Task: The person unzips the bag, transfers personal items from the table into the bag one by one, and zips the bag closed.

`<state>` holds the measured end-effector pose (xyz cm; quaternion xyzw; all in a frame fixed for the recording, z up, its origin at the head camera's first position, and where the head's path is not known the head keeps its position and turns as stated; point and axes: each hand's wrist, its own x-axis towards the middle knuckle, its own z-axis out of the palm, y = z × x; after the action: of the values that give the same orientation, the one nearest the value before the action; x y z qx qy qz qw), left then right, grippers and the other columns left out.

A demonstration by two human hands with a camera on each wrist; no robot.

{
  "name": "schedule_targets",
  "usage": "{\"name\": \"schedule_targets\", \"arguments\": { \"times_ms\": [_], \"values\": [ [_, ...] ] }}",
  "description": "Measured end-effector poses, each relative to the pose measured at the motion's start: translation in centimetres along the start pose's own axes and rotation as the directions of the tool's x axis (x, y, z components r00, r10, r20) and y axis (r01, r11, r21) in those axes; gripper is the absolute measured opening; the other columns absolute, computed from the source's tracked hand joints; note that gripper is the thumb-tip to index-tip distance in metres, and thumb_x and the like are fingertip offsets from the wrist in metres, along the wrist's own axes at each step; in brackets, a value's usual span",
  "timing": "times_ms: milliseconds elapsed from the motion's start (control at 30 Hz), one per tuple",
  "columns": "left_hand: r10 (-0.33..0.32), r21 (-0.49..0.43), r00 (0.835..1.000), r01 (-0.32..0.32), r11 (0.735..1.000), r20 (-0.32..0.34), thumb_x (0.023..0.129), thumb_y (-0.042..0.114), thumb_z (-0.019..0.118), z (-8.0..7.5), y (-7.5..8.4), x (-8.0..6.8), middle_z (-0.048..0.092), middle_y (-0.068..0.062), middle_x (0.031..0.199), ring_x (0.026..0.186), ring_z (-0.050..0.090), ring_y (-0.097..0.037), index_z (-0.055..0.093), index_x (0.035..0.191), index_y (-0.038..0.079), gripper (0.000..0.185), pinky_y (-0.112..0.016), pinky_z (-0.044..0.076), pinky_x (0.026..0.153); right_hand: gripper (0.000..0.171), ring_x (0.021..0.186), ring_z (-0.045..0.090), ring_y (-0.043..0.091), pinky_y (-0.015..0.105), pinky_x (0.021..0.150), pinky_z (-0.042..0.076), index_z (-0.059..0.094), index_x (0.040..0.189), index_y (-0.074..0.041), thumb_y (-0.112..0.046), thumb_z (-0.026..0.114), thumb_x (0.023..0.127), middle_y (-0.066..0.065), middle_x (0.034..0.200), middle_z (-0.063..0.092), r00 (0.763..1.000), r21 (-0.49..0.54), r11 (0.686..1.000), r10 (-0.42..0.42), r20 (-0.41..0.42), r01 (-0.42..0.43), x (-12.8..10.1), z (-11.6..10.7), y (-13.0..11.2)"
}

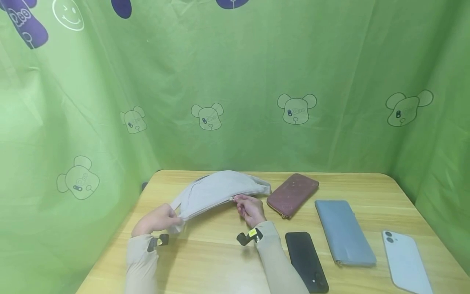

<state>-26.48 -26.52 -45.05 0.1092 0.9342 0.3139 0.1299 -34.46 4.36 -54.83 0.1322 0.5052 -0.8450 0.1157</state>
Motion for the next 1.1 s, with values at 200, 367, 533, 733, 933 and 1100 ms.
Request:
{"name": "schedule_targets", "arguments": {
  "times_ms": [200,367,533,733,933,1100],
  "values": [
    [0.007,-0.002,1.0,-0.007,1.0,0.001,0.085,0.02,0.071,0.0,0.0,0.1,0.053,0.008,0.051,0.048,0.04,-0.006,0.073,0.065,0.004,0.025,-0.022,0.036,0.048,0.013,0.057,0.056,0.002,0.014,0.053,0.047,0.071,0.099,-0.004,0.005,0.065,0.094,-0.001,0.079,0.072,1.0,0.011,1.0,-0.004,-0.002,0.004,0.0,-0.2,-0.1],
    [-0.025,0.003,1.0,0.025,1.0,-0.012,0.085,0.019,0.071,0.0,-0.3,-0.1,0.049,0.009,0.049,0.047,0.034,-0.005,0.071,0.062,0.005,0.027,-0.022,0.03,0.047,0.011,0.057,0.055,0.002,0.013,0.052,0.046,0.069,0.098,-0.005,0.005,0.063,0.095,-0.001,0.08,0.07,1.0,0.024,1.0,-0.017,-0.017,0.017,0.1,-0.8,-0.4],
    [-0.026,-0.003,1.0,0.026,1.0,-0.015,0.085,0.02,0.071,-0.1,-0.4,-0.2,0.051,0.008,0.051,0.049,0.035,-0.006,0.072,0.063,0.006,0.026,-0.023,0.03,0.048,0.011,0.057,0.055,0.001,0.013,0.053,0.047,0.068,0.101,-0.004,0.004,0.064,0.095,-0.002,0.08,0.069,1.0,0.022,1.0,-0.017,-0.014,0.018,0.3,-1.0,-0.6],
    [-0.015,-0.01,1.0,0.015,1.0,-0.013,0.085,0.02,0.072,-0.2,-0.2,-0.2,0.046,0.01,0.05,0.048,0.033,-0.006,0.07,0.062,0.005,0.028,-0.023,0.028,0.047,0.011,0.059,0.055,0.002,0.013,0.054,0.047,0.068,0.102,-0.004,0.004,0.065,0.094,-0.001,0.082,0.07,1.0,0.024,1.0,-0.019,-0.006,0.019,0.2,-1.1,-1.0],
    [-0.026,-0.005,1.0,0.026,1.0,-0.017,0.086,0.021,0.072,-0.3,-0.3,-0.5,0.059,0.004,0.054,0.05,0.04,-0.007,0.072,0.066,0.004,0.026,-0.023,0.035,0.049,0.012,0.058,0.055,0.0,0.012,0.053,0.047,0.067,0.098,-0.006,0.005,0.061,0.097,-0.003,0.08,0.071,0.999,0.037,0.998,-0.041,-0.009,0.041,0.2,-1.8,-1.3],
    [-0.019,-0.011,1.0,0.019,1.0,-0.016,0.086,0.021,0.073,-0.3,-0.5,-0.6,0.067,-0.001,0.058,0.052,0.046,-0.009,0.075,0.069,0.004,0.024,-0.025,0.042,0.053,0.015,0.057,0.055,0.0,0.013,0.052,0.047,0.068,0.096,-0.006,0.006,0.06,0.096,-0.003,0.08,0.071,0.999,0.033,0.999,-0.042,-0.019,0.042,0.3,-2.1,-1.5]
  ]
}}
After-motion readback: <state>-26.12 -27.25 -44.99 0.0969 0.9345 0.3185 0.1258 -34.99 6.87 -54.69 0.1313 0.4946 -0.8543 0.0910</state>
